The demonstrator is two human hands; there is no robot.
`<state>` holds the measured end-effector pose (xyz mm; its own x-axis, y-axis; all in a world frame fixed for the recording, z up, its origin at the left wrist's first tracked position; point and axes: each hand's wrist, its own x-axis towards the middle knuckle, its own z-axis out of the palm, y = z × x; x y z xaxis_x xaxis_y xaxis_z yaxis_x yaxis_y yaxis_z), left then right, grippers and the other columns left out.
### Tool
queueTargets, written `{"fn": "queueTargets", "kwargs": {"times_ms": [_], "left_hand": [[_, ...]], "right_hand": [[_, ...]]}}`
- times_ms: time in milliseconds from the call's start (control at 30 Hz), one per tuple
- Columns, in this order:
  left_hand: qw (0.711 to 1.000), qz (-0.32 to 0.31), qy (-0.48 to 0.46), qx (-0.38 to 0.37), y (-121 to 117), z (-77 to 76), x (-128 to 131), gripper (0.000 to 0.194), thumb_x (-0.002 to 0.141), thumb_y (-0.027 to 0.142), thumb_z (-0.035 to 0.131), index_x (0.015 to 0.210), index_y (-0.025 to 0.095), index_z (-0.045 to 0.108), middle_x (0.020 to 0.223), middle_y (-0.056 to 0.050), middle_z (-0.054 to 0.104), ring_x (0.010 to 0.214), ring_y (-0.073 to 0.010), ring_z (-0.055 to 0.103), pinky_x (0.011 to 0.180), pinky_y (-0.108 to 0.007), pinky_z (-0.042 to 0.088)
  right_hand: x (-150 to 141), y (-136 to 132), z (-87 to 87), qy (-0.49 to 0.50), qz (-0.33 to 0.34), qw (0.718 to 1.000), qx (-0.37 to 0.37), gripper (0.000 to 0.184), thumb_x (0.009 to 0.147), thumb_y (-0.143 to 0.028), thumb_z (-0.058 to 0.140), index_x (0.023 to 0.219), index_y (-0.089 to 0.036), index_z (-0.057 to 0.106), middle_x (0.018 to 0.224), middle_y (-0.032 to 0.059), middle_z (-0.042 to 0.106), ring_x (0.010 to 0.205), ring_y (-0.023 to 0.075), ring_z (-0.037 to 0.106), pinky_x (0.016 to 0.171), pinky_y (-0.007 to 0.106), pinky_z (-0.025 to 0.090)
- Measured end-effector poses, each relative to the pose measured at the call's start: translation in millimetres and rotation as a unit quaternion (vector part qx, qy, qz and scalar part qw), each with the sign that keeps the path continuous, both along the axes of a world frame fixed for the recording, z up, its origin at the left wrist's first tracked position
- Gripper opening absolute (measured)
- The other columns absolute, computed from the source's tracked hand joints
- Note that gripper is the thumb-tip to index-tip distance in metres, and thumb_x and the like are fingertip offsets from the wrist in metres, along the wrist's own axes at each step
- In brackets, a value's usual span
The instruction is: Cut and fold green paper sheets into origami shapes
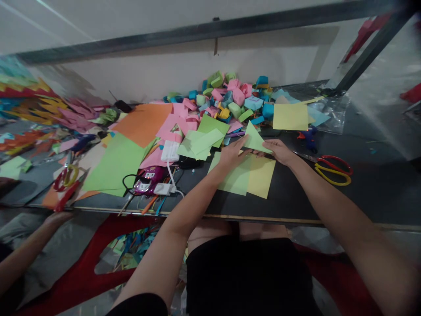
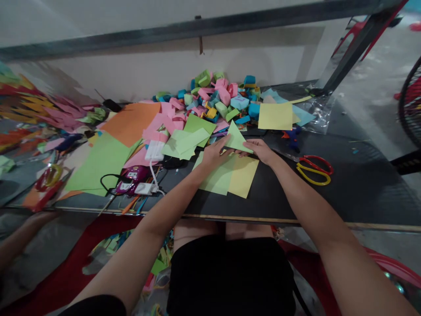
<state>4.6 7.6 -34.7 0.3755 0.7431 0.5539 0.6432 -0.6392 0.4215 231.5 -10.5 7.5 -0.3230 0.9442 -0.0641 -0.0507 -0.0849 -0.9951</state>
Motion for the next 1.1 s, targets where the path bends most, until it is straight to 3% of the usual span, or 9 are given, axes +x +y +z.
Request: {"fn": "queueTargets", "kwargs": {"times_ms": [167, 333, 533, 633, 733, 867, 967, 1033, 1100], "left_hand": [[0.999, 0.006, 0.023, -0.034, -4.2, 3.8, 1.3, 0.08, 0.099, 0.066, 0.053, 0.16, 0.017, 0.042, 0.131, -0.02, 0.072, 0.093, -0.0225, 0.075, 0.082, -0.03, 0.057], [0.997, 0.016, 0.041, -0.057, -7.1, 11.0, 1.4, 0.083, 0.097, 0.066, 0.057, 0.161, 0.017, 0.04, 0.125, -0.018, 0.074, 0.095, -0.0231, 0.073, 0.083, -0.031, 0.055], [0.989, -0.068, 0.046, -0.124, -6.1, 14.4, -1.4, 0.095, 0.09, 0.058, 0.071, 0.167, 0.025, 0.026, 0.133, -0.014, 0.071, 0.09, -0.0215, 0.074, 0.079, -0.03, 0.056], [0.986, -0.066, 0.027, -0.15, -5.4, 14.0, 0.7, 0.089, 0.092, 0.057, 0.067, 0.165, 0.023, 0.03, 0.123, -0.013, 0.075, 0.083, -0.0213, 0.075, 0.075, -0.03, 0.055], [0.983, -0.064, 0.019, -0.171, -7.8, 16.0, 4.0, 0.093, 0.086, 0.054, 0.074, 0.164, 0.02, 0.035, 0.111, -0.012, 0.078, 0.081, -0.0231, 0.074, 0.075, -0.031, 0.054], [0.974, -0.094, -0.027, -0.202, -15.6, 22.6, 6.7, 0.1, 0.076, 0.047, 0.084, 0.162, 0.022, 0.038, 0.115, -0.011, 0.078, 0.075, -0.0193, 0.072, 0.073, -0.028, 0.053], [0.96, -0.08, -0.14, -0.23, -18.2, 26.2, 7.7, 0.071, 0.078, 0.047, 0.081, 0.143, 0.023, 0.06, 0.103, -0.005, 0.078, 0.066, -0.0146, 0.068, 0.068, -0.025, 0.052], [0.933, -0.023, -0.24, -0.268, -15.7, 26.2, 8.4, 0.036, 0.084, 0.05, 0.075, 0.102, 0.019, 0.075, 0.076, -0.001, 0.072, 0.059, -0.0136, 0.063, 0.063, -0.025, 0.05], [0.891, 0.039, -0.327, -0.313, -10.5, 24.5, 8.9, 0.037, 0.088, 0.051, 0.071, 0.07, 0.019, 0.066, 0.058, 0.0, 0.061, 0.054, -0.0136, 0.058, 0.057, -0.026, 0.047]], "right_hand": [[0.3, 0.7, -1.6, -0.025, -0.03, 0.999, 0.022, 0.057, 0.05, -0.068, 0.094, 0.077, -0.021, 0.08, 0.071, 0.0036, 0.078, 0.061, 0.0155, 0.069, 0.065, 0.029, 0.058], [-3.2, 1.4, -3.3, -0.051, -0.082, 0.995, 0.035, 0.055, 0.045, -0.064, 0.097, 0.068, -0.019, 0.076, 0.064, 0.0029, 0.074, 0.058, 0.016, 0.066, 0.065, 0.033, 0.06], [-3.8, 0.5, -2.7, -0.114, -0.093, 0.988, 0.036, 0.054, 0.041, -0.056, 0.098, 0.069, -0.017, 0.073, 0.064, 0.0022, 0.07, 0.058, 0.0172, 0.063, 0.057, 0.033, 0.055], [-4.6, 0.8, -0.2, -0.115, -0.088, 0.988, 0.055, 0.056, 0.036, -0.055, 0.099, 0.069, -0.019, 0.072, 0.065, 0.0028, 0.07, 0.058, 0.0182, 0.062, 0.054, 0.033, 0.055], [-4.1, 3.0, -0.7, -0.134, -0.068, 0.987, 0.059, 0.06, 0.033, -0.065, 0.096, 0.059, -0.019, 0.066, 0.053, 0.0016, 0.063, 0.048, 0.0158, 0.056, 0.044, 0.029, 0.047], [-2.9, 7.0, -5.7, -0.168, -0.033, 0.983, 0.07, 0.065, 0.034, -0.074, 0.091, 0.055, -0.02, 0.062, 0.044, -0.0009, 0.057, 0.04, 0.0142, 0.051, 0.038, 0.026, 0.04], [-2.4, 8.2, -7.8, -0.153, -0.056, 0.984, 0.065, 0.065, 0.036, -0.075, 0.09, 0.056, -0.02, 0.061, 0.046, 0.0001, 0.059, 0.038, 0.0163, 0.053, 0.038, 0.028, 0.042], [-2.2, 7.2, -7.2, -0.145, -0.068, 0.986, 0.055, 0.065, 0.04, -0.076, 0.089, 0.056, -0.02, 0.061, 0.046, 0.001, 0.058, 0.038, 0.016, 0.053, 0.038, 0.028, 0.041], [-2.6, 5.1, -5.4, -0.149, -0.077, 0.985, 0.041, 0.066, 0.044, -0.078, 0.088, 0.055, -0.02, 0.061, 0.045, 0.0022, 0.058, 0.039, 0.0144, 0.053, 0.038, 0.026, 0.039]]}}
